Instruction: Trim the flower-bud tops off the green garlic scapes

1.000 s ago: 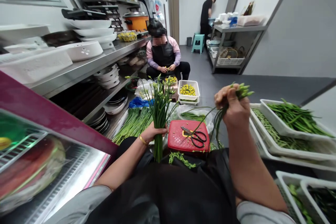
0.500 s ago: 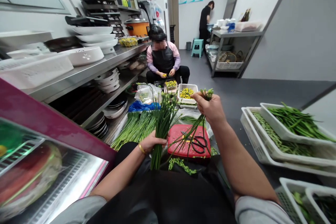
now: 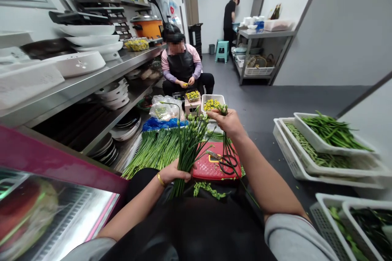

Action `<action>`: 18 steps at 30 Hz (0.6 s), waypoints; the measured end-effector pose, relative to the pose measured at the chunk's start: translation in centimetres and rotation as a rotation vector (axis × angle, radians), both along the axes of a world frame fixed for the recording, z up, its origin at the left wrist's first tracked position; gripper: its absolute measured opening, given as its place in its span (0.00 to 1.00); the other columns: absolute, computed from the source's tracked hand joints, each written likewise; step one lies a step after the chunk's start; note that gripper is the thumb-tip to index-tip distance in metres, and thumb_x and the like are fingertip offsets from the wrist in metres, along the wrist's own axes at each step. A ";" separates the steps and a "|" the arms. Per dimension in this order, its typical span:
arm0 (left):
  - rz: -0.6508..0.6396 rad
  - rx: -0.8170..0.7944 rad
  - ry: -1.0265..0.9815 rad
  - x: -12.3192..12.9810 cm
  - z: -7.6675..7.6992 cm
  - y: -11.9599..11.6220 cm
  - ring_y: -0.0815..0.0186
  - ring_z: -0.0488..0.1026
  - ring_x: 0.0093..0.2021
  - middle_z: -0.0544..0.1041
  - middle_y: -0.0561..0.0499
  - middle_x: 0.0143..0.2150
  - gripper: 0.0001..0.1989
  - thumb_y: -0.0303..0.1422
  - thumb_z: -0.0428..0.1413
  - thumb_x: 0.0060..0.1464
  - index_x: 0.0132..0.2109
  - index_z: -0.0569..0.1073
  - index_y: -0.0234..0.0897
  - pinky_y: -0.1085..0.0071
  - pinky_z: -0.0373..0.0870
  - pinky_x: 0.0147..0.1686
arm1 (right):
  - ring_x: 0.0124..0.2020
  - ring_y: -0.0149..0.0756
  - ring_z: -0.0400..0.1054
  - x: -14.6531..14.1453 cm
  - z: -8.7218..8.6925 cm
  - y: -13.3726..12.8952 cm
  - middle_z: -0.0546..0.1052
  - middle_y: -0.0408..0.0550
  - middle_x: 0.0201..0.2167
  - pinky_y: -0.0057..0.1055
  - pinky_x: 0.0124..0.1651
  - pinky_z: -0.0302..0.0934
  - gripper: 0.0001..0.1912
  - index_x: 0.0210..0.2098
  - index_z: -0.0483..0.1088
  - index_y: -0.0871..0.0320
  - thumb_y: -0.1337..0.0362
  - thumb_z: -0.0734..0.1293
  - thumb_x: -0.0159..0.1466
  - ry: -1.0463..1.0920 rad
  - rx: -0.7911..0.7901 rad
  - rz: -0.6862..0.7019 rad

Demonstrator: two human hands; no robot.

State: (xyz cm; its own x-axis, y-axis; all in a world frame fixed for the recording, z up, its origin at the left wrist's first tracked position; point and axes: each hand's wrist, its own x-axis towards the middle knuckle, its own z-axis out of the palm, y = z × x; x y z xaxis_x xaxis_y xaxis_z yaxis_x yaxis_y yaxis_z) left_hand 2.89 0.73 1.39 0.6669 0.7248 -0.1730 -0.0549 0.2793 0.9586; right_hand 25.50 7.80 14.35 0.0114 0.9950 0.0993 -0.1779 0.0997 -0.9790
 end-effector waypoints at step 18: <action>-0.077 -0.016 -0.031 -0.1 0.0 0.3 0.72 0.64 0.18 0.70 0.55 0.19 0.28 0.40 0.68 0.37 0.45 0.73 0.28 0.75 0.59 0.21 | 0.11 0.17 0.42 1.1 0.5 -1.4 0.53 0.31 0.09 0.23 0.15 0.32 0.23 0.24 0.69 0.61 0.50 0.77 0.42 -0.032 0.050 0.231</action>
State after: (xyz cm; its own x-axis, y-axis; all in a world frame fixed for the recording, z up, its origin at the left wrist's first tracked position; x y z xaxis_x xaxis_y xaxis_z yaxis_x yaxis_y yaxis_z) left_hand 2.78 1.01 1.38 0.7256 0.6688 -0.1622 -0.0626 0.2988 0.9522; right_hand 26.64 6.37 14.81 -0.2199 0.9646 0.1452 -0.1710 0.1084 -0.9793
